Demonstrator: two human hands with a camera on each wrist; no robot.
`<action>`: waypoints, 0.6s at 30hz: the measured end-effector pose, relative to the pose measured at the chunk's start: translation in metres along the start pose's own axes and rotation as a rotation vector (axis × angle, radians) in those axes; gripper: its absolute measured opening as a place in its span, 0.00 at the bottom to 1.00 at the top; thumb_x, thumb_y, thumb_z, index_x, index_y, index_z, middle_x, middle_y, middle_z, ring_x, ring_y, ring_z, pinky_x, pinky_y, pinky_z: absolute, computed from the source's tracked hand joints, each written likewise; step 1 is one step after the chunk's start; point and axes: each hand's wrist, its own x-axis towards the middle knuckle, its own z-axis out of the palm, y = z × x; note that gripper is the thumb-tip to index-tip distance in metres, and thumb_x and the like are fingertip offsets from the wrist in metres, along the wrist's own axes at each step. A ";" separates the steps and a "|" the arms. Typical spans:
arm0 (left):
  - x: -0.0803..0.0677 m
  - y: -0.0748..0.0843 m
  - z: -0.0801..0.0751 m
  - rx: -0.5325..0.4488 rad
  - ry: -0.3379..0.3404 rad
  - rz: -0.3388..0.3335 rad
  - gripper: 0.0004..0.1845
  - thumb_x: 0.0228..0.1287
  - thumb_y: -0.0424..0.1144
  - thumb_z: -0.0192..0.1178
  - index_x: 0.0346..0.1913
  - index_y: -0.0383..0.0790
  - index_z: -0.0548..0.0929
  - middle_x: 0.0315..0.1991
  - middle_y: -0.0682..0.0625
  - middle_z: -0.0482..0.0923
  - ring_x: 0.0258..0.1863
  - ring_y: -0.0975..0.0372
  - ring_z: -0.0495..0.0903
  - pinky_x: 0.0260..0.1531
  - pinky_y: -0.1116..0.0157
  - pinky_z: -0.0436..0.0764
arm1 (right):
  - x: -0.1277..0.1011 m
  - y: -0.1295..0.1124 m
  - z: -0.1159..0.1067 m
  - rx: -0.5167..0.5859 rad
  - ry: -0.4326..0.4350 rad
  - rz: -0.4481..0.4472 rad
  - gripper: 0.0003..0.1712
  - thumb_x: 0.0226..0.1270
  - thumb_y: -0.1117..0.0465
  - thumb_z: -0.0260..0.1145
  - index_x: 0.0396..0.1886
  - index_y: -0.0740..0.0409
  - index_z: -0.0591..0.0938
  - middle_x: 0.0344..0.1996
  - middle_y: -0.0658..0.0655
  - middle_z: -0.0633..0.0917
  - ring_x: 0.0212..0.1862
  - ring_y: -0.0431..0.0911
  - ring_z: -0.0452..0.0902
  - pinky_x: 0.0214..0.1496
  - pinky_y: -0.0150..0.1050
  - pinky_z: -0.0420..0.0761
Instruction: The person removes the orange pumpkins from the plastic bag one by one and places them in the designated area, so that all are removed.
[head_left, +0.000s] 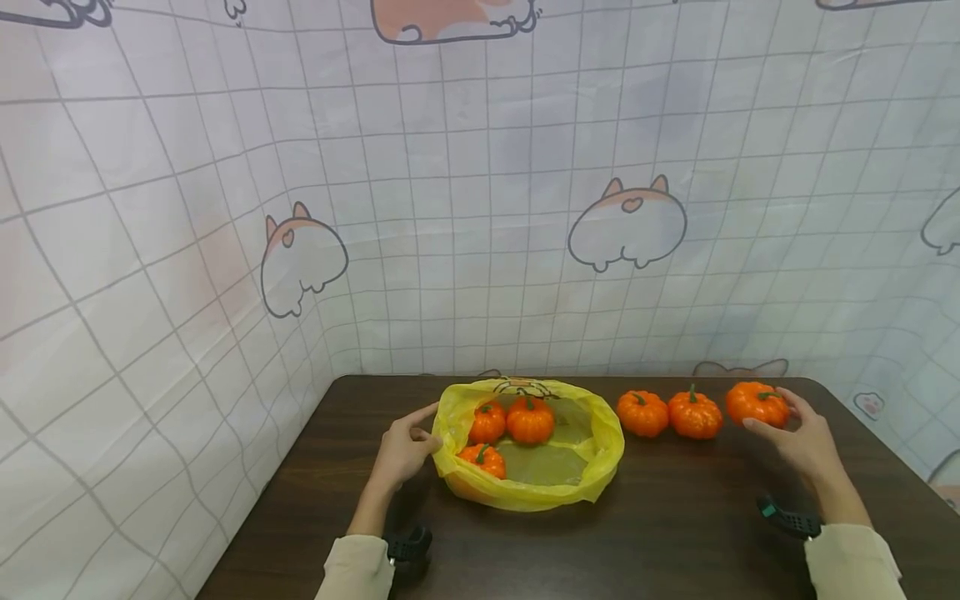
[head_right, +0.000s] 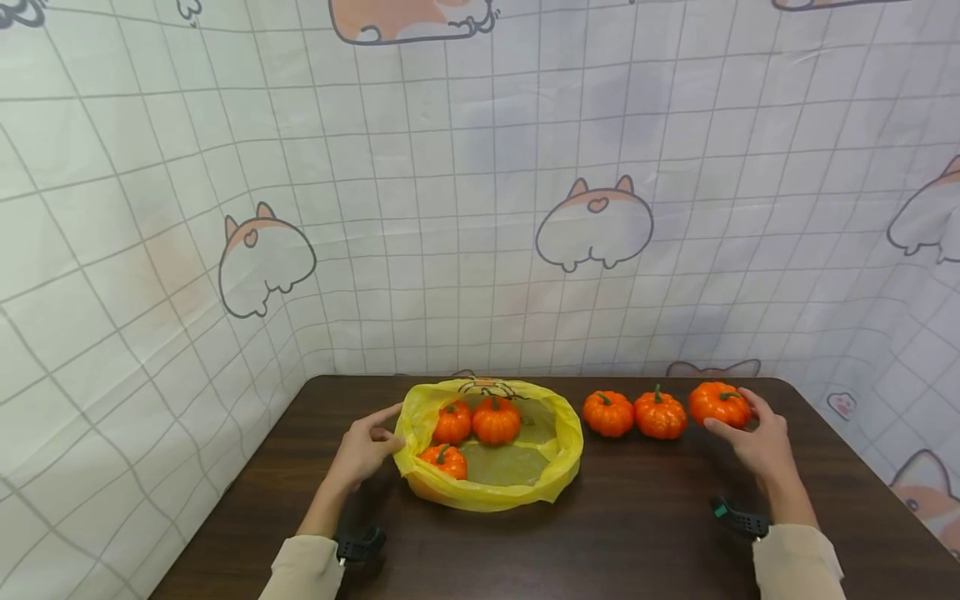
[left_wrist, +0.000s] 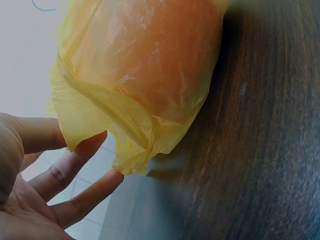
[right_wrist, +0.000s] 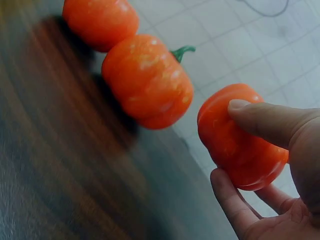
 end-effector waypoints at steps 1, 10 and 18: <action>0.000 0.000 0.000 0.000 -0.001 0.003 0.31 0.61 0.36 0.64 0.66 0.63 0.72 0.31 0.47 0.84 0.13 0.62 0.61 0.15 0.66 0.63 | 0.001 0.003 0.000 0.000 0.002 0.010 0.56 0.64 0.40 0.63 0.77 0.60 0.43 0.69 0.81 0.52 0.64 0.75 0.53 0.57 0.72 0.63; 0.000 0.001 0.000 0.001 0.000 0.009 0.31 0.61 0.35 0.64 0.66 0.62 0.72 0.31 0.47 0.83 0.14 0.62 0.62 0.15 0.66 0.64 | 0.004 0.016 0.004 0.004 -0.011 0.022 0.56 0.65 0.41 0.62 0.77 0.61 0.42 0.70 0.81 0.49 0.64 0.75 0.52 0.58 0.72 0.63; 0.000 0.001 0.000 0.007 0.001 0.007 0.31 0.60 0.35 0.64 0.66 0.60 0.73 0.30 0.47 0.83 0.14 0.62 0.61 0.15 0.66 0.63 | 0.004 0.021 0.007 -0.038 -0.027 0.062 0.56 0.64 0.40 0.62 0.77 0.62 0.43 0.68 0.82 0.50 0.65 0.76 0.50 0.61 0.73 0.57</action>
